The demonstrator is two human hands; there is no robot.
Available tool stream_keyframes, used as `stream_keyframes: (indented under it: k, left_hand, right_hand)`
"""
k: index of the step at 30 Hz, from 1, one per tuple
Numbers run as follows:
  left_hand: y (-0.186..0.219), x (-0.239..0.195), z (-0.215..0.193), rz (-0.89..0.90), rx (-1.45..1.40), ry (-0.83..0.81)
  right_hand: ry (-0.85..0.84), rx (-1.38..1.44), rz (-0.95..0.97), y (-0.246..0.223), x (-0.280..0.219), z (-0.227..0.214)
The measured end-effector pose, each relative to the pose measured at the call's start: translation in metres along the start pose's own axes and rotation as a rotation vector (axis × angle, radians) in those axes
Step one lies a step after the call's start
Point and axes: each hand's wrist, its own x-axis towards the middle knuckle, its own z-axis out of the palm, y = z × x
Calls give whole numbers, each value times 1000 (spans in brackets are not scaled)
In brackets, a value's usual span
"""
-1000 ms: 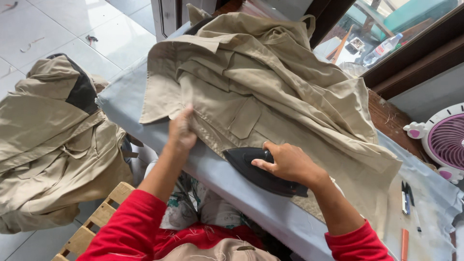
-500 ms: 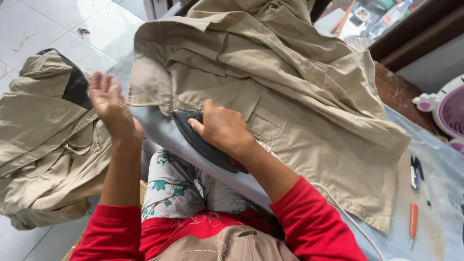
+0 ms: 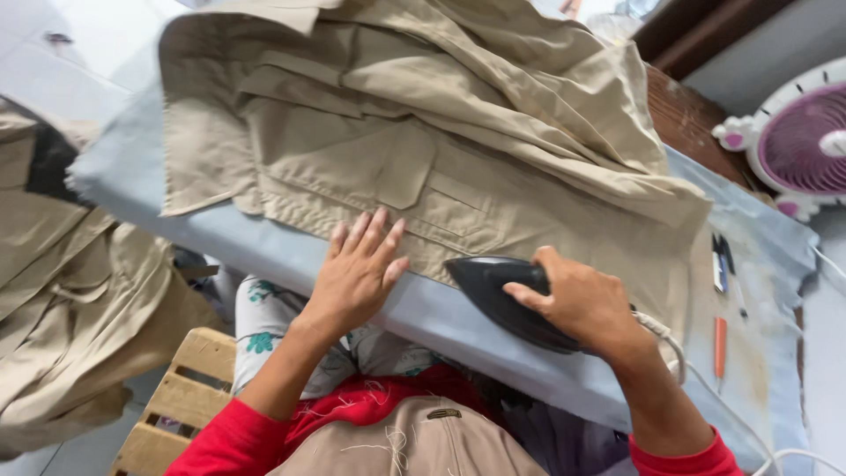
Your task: The person uses a seam ripper to remove threads from a beige jacket laid on an ironing board. They then use an iron to press the jacket, smoothing out the fabric and pockets.
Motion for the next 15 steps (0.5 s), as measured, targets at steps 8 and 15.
stream_keyframes:
  k: [8, 15]
  left_hand:
    - [6, -4, -7, -23, 119, -209]
    - [8, -9, -7, -92, 156, -86]
  right_hand:
    - [213, 21, -68, 41, -11, 44]
    - [301, 8, -75, 20, 9, 30]
